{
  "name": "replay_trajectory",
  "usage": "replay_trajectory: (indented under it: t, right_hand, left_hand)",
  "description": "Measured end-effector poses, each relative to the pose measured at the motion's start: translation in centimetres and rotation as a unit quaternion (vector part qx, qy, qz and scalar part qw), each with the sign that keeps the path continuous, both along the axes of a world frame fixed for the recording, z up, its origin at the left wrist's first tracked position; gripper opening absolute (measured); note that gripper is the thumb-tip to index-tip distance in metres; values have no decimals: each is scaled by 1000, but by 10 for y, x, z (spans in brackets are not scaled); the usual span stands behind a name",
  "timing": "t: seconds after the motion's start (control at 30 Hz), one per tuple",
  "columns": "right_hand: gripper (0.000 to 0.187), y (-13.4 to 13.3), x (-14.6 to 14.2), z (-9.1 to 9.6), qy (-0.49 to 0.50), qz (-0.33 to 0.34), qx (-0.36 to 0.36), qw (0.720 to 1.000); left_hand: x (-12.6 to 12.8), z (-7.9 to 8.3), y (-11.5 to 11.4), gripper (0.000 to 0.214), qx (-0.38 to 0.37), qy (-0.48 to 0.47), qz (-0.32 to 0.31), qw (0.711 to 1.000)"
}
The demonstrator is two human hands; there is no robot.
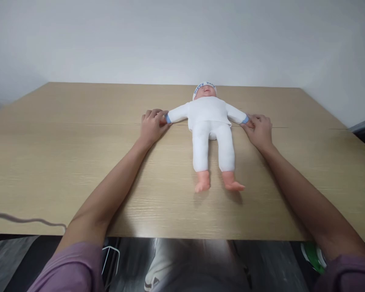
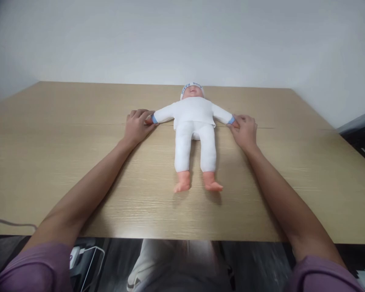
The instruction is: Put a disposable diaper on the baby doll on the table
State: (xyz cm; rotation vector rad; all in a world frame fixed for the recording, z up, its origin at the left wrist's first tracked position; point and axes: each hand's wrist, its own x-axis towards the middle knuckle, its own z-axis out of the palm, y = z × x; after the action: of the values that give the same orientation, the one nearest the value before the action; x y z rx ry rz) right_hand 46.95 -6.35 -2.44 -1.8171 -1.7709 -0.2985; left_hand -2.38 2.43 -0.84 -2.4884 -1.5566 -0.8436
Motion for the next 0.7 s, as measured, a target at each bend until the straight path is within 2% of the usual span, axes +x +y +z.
replay_trajectory:
  t: [0.23, 0.37, 0.47, 0.53, 0.6, 0.67, 0.7]
  right_hand:
    - [67, 2, 5, -9, 12, 0, 4, 1000]
    - [76, -12, -6, -10, 28, -14, -4, 1000]
    - [75, -35, -28, 0, 57, -28, -14, 998]
    - [68, -61, -50, 15, 99, -16, -4, 995]
    - [60, -99, -76, 34, 156, 40, 19, 987]
    - [51, -150, -105, 53, 170, 79, 48, 981]
    - [46, -180, -120, 62, 175, 100, 60, 978]
  left_hand:
    - [2, -1, -16, 54, -10, -19, 14, 1000]
    - [2, -1, -41, 58, -8, -36, 21, 999]
    - [10, 8, -69, 53, -22, -69, 5, 997]
    - [19, 21, -98, 55, -31, -115, -12, 993]
    - [32, 36, -144, 59, -24, -159, -23, 987]
    - [47, 49, -209, 51, -9, -184, -30, 983]
    - [55, 54, -248, 47, 3, -177, -60, 982]
